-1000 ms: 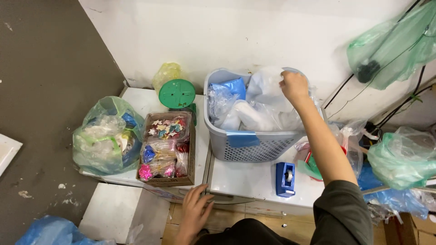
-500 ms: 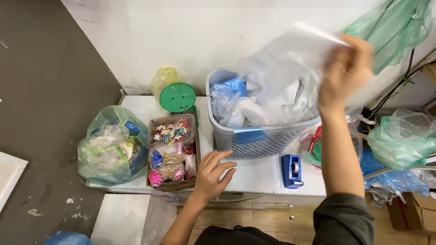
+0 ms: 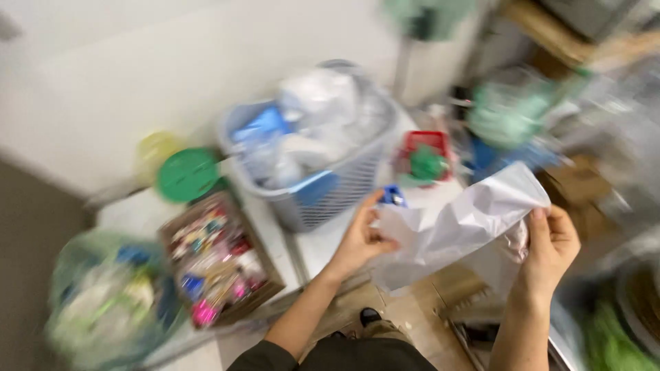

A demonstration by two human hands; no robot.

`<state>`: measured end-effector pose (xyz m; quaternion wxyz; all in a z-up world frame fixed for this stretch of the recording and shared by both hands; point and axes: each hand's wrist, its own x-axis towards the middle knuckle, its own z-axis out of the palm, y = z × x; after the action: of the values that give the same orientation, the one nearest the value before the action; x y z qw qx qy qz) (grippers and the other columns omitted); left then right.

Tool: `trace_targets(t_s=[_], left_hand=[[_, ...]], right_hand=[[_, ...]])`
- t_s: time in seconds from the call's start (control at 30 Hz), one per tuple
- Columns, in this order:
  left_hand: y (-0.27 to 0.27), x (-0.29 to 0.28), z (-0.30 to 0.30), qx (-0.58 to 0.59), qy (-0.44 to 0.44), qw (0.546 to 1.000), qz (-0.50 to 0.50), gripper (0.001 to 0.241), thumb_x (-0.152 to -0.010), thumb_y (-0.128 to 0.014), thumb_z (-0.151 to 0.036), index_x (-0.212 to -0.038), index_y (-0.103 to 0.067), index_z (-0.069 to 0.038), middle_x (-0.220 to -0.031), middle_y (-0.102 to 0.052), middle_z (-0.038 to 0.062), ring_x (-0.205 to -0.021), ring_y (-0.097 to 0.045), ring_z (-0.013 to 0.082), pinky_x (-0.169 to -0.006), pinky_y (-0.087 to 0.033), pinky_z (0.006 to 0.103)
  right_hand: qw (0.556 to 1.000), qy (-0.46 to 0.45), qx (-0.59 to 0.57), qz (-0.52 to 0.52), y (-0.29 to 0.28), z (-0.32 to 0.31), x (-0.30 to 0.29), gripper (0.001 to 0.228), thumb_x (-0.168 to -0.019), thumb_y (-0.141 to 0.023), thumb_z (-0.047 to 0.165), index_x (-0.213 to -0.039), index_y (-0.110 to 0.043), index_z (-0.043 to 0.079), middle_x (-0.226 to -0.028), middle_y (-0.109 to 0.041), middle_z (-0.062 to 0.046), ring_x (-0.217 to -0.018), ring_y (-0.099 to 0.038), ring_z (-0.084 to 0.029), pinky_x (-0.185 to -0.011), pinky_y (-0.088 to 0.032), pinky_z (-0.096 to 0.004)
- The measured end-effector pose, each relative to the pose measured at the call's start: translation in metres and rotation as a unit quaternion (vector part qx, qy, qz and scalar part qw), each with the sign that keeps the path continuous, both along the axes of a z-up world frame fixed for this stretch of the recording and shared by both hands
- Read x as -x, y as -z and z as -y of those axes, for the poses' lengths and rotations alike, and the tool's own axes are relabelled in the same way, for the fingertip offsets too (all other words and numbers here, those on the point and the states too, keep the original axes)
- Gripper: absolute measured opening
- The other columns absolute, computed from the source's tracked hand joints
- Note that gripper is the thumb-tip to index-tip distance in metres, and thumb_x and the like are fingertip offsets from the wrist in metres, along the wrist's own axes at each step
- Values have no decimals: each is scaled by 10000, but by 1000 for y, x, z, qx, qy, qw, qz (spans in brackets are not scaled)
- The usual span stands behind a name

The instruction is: Sorting and packaging various small toppings and toy figures into individual plastic bags.

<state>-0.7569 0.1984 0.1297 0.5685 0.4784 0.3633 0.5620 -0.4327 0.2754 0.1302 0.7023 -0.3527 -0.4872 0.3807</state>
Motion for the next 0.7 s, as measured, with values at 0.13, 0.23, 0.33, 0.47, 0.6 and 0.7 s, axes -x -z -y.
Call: trace_targets(t_s=[0.13, 0.23, 0.33, 0.47, 0.6, 0.7], left_hand=[[73, -39, -44, 55, 65, 978, 193, 741, -881, -760, -200, -1493, -374, -37, -1252, -598, 172, -1014, -689, 224, -961, -567, 427], [91, -94, -35, 69, 214, 945, 239, 475, -1019, -632, -297, -1357, -552, 28, -1289, -660, 138, -1181, -688, 193, -1104, -528, 368], [78, -144, -12, 117, 366, 920, 76, 405, -996, -585, -322, -1247, -677, -18, -1169, -740, 82, -1104, -705, 147, -1019, -541, 303], [75, -215, 8, 118, 399, 906, -76, 227, -938, -691, -217, -1033, -781, -32, -893, -780, 65, -799, -694, 126, -755, -553, 276], [86, -300, 48, 62, 393, 910, -115, 123, -881, -780, -126, -843, -767, -10, -772, -758, 52, -688, -667, 93, -652, -535, 245], [67, -383, 112, 49, 400, 906, -131, 109, -831, -800, -86, -776, -742, -13, -729, -745, 28, -625, -607, 84, -564, -464, 255]], right_hand=[[988, 123, 92, -9, 37, 85, -81, 147, -1174, -657, 133, -1110, -667, 1, -894, -650, 11, -705, -527, -24, -685, -503, -230], [964, 190, 175, -58, 47, 155, -119, 145, -1096, -639, 161, -1117, -687, 26, -875, -662, 8, -678, -568, -66, -684, -592, -326], [940, 250, 195, -122, 76, 219, -161, 174, -1046, -639, 173, -1136, -690, 33, -951, -685, 11, -759, -623, -69, -724, -616, -357], [899, 364, 245, -14, 88, 296, -207, 258, -1004, -686, 177, -1200, -681, 7, -1022, -696, -25, -891, -627, -89, -801, -532, -299], [662, 543, 202, 475, 46, 349, -226, 387, -849, -780, 206, -1146, -676, -21, -1063, -659, -124, -970, -595, -233, -853, -490, -354], [852, 388, 264, 232, 82, 394, -253, 186, -874, -761, 148, -1017, -739, 32, -944, -685, -46, -827, -631, -138, -737, -519, -290]])
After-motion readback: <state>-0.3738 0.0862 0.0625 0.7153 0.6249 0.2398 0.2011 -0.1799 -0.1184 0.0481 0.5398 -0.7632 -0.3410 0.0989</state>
